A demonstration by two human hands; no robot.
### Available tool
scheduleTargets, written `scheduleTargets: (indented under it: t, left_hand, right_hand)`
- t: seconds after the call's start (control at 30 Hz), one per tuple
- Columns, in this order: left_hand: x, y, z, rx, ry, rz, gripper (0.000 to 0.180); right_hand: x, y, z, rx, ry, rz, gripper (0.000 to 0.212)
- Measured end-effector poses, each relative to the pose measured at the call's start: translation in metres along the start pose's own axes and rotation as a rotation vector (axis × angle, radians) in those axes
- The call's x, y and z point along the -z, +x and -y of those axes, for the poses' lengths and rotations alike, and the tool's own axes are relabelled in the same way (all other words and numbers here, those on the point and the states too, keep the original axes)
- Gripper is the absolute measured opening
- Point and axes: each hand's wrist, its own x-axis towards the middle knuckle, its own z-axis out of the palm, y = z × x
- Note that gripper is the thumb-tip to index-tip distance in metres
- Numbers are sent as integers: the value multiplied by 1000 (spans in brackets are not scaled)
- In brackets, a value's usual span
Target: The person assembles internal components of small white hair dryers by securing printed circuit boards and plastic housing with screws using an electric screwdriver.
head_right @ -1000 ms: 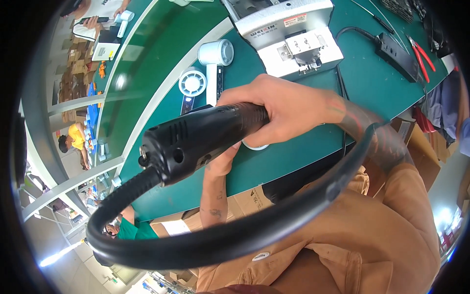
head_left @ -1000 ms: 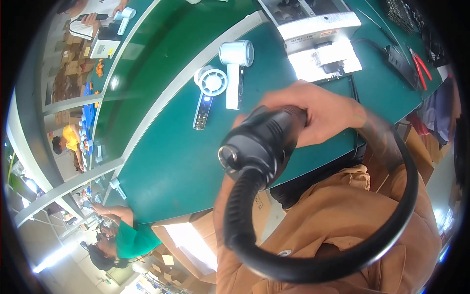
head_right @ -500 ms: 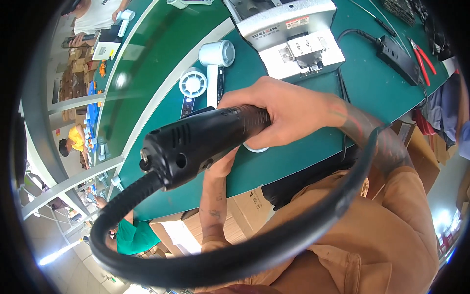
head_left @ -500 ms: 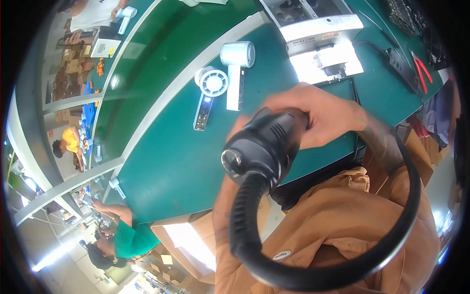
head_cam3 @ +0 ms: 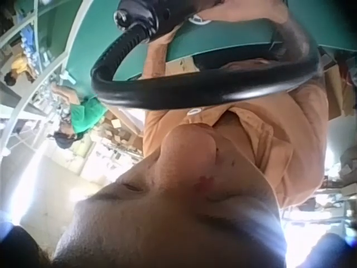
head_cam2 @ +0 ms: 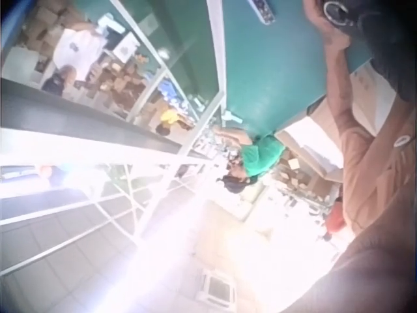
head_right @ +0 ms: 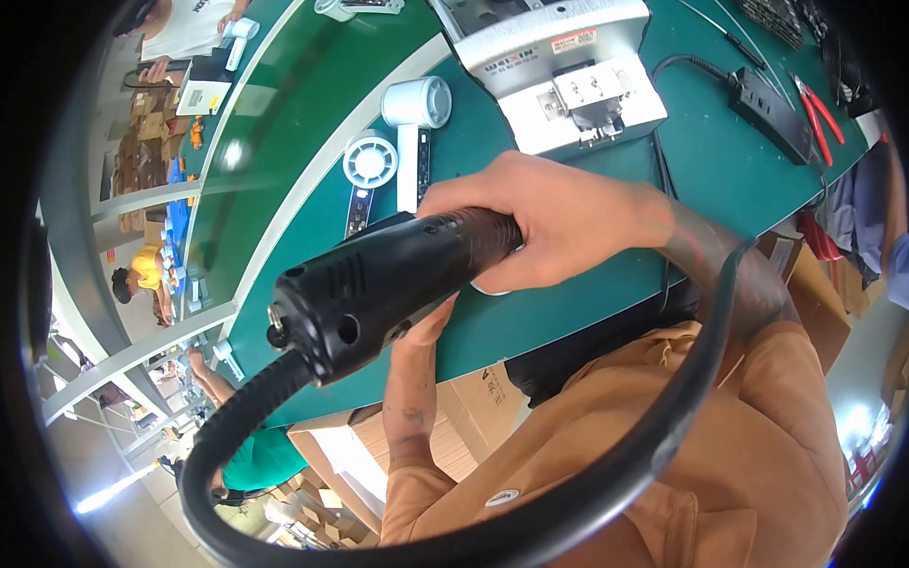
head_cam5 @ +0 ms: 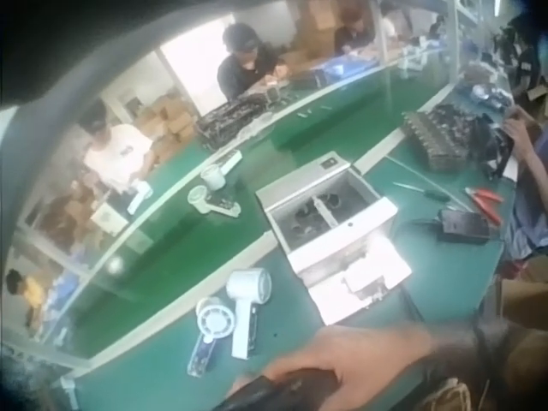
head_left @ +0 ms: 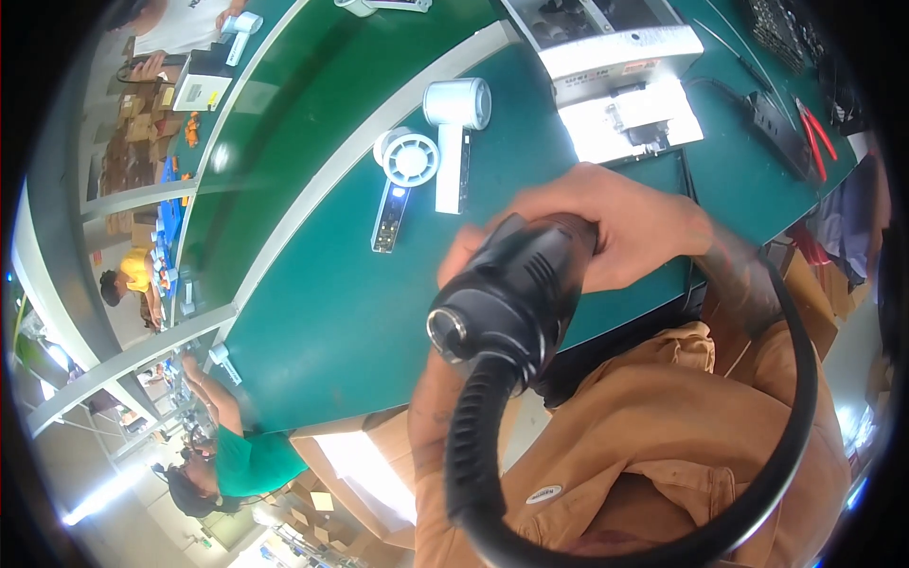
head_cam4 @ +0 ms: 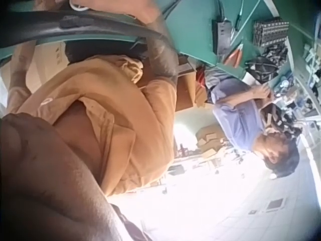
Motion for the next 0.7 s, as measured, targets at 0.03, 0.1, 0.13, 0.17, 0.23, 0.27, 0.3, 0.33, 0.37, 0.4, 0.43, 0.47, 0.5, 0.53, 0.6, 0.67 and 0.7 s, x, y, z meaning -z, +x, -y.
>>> scheduleTargets:
  t: [0.03, 0.1, 0.13, 0.17, 0.23, 0.27, 0.3, 0.33, 0.37, 0.4, 0.43, 0.47, 0.5, 0.53, 0.6, 0.67, 0.7]
  left_hand:
    - [3, -3, 3, -56, 128, 16, 23]
    - [1, -5, 2, -82, 273, -14, 23]
    - [0, -4, 0, -112, 417, -42, 23]
    - [2, -2, -1, -119, 418, -45, 23]
    - [8, 5, 2, -42, 174, 73, 27]
    - [9, 4, 4, -43, 171, 73, 27]
    - [8, 2, 6, -34, 165, 16, 27]
    - [5, 0, 4, -18, 165, -38, 28]
    - [2, 0, 3, -10, 167, -36, 28]
    - [0, 3, 1, -60, 137, -9, 28]
    - [0, 4, 0, -110, 106, 18, 28]
    - [5, 5, 1, -109, 107, 15, 28]
    - [8, 10, 1, -142, 109, 94, 29]
    - [8, 15, 0, -174, 111, 174, 32]
    - [2, 16, -4, -174, 33, 186, 30]
    - [-4, 16, -9, -33, -65, 96, 30]
    - [-5, 16, -10, -29, -63, 93, 30]
  right_hand:
    - [-1, 1, -1, 28, -24, 0, 43]
    - [-2, 1, -1, 5, 15, 4, 44]
    - [-2, 1, 0, -19, 48, 11, 44]
    - [-2, 2, 0, -14, 45, 16, 44]
    - [-2, 1, -4, 4, 48, 6, 44]
    - [-1, 1, -4, 2, 47, 7, 44]
    - [0, 1, -4, 7, 42, 9, 45]
    - [-1, 0, -2, 12, 43, 3, 45]
    - [-1, -1, -1, 11, 48, -4, 45]
    - [-1, 0, -1, 20, 18, 0, 46]
    - [-2, 1, -1, 29, -13, 5, 47]
    - [-5, 1, 0, 30, -10, 7, 47]
    - [-6, 0, 0, 16, 19, 13, 48]
    - [-6, 0, 0, 3, 48, 20, 50]
    - [-5, 2, -4, 49, 1, 13, 53]
    - [-3, 2, -3, 96, -40, 5, 55]
    - [-4, 2, -2, 84, -16, 3, 58]
